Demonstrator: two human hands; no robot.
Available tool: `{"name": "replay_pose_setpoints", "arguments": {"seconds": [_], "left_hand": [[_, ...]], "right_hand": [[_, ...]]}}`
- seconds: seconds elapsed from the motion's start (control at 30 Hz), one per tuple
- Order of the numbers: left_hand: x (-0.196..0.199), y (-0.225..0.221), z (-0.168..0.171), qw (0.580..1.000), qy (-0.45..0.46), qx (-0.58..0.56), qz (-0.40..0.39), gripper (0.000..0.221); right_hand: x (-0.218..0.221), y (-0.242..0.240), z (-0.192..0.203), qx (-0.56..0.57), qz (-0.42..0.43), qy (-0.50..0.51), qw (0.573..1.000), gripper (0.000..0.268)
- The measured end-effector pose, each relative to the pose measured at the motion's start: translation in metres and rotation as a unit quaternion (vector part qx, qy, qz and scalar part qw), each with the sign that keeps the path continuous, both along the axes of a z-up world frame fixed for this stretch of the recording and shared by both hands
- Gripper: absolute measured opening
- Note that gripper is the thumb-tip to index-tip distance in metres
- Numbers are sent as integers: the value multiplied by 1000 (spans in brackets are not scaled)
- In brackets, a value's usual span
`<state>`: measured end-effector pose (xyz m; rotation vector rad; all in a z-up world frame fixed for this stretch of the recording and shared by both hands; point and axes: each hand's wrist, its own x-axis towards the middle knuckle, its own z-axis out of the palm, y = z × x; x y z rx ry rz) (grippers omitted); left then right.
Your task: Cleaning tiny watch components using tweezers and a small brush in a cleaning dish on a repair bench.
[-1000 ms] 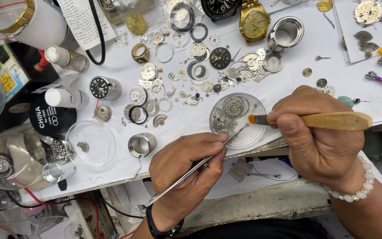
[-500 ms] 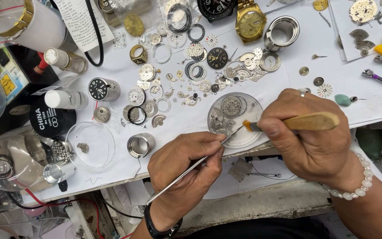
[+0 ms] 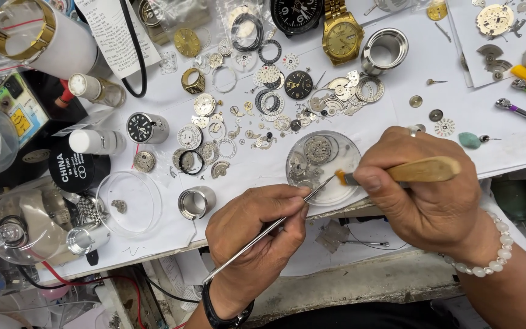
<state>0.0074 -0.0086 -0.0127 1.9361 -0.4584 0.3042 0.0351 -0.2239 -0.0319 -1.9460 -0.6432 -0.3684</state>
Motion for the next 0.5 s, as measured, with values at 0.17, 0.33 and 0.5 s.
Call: {"name": "replay_pose_setpoints", "arguments": {"seconds": [0.17, 0.33, 0.5], "left_hand": [[0, 0, 1, 1000, 7, -4, -3, 11], [0, 0, 1, 1000, 5, 3, 0, 12], [-2, 3, 0, 1000, 9, 1, -3, 14]], "right_hand": [[1, 0, 4, -25, -16, -12, 999, 22], [-2, -2, 3, -3, -28, 27, 999, 18], [0, 1, 3, -28, -37, -21, 999, 20]]}}
